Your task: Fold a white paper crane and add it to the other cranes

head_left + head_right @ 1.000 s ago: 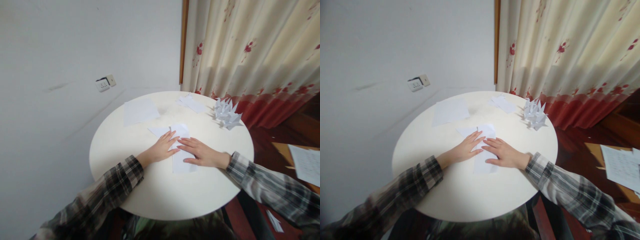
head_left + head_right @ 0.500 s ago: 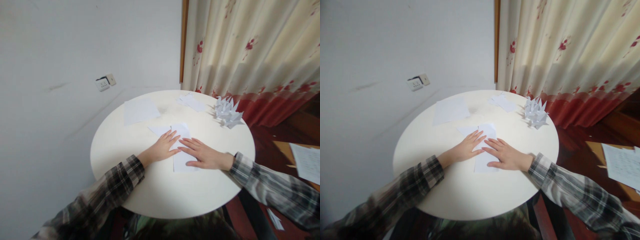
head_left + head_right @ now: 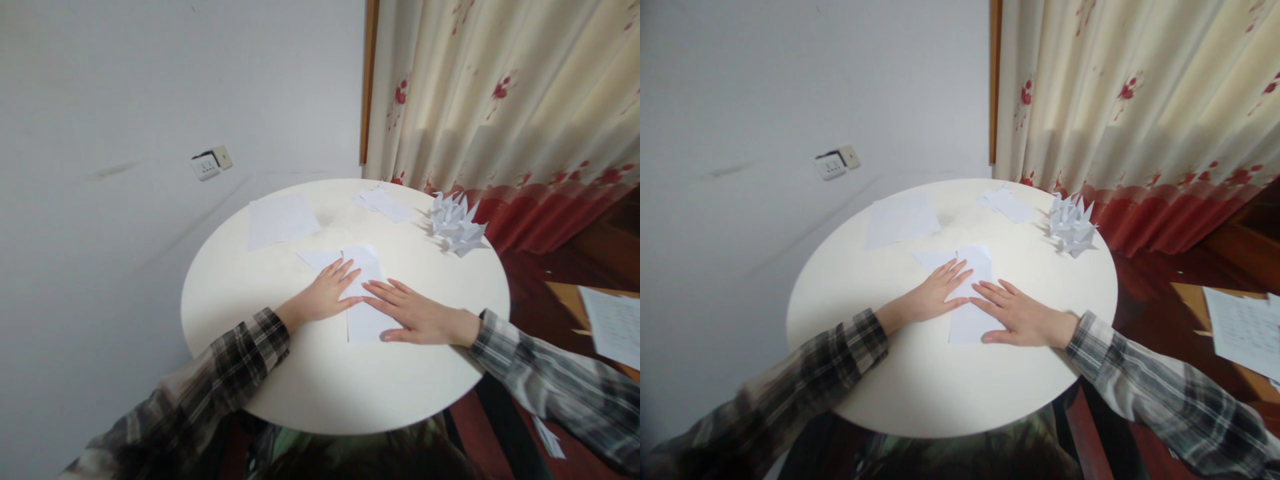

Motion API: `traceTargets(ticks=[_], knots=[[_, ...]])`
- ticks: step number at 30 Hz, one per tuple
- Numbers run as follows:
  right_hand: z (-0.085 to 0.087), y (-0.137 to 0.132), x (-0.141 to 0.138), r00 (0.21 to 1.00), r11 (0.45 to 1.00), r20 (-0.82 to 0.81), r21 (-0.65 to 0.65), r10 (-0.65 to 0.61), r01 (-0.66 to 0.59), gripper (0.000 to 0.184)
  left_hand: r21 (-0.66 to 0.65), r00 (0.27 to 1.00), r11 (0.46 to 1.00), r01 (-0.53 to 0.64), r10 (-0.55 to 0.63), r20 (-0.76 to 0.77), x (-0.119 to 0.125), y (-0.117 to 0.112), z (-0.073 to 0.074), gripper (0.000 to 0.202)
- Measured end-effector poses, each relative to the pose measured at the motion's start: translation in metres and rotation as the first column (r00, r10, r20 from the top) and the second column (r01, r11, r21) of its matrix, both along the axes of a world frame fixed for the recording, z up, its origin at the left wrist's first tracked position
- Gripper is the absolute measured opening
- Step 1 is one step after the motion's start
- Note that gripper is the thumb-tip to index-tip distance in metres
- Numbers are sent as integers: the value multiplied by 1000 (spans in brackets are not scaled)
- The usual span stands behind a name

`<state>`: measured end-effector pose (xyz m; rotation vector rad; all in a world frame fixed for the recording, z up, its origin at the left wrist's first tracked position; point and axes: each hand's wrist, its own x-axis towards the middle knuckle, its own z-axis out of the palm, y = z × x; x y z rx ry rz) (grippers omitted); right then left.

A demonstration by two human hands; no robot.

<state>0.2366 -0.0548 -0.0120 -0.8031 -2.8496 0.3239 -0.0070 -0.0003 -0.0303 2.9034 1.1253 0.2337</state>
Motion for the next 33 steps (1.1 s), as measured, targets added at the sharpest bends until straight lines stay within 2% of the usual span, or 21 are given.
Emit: traceTargets(ticks=[5,11,26,33], knots=[[-1,-2,3,1000,1000,-16,-12,-5,5,75,-22,1000,1000,-8,8,0,-1,2,1,63],[-3,2,3,997,996,-59,-71,-51,47,56,-25,1000,1000,-11,10,-14,-2,3,1,62],[-3,1,2,997,998,-58,-45,-56,54,61,-11,1000,1000,-3,3,-26,-3,5,-1,62],[2,0,1,998,998,2,-36,-56,56,61,-4,1000,1000,2,-2,-15,-2,-1,5,65]])
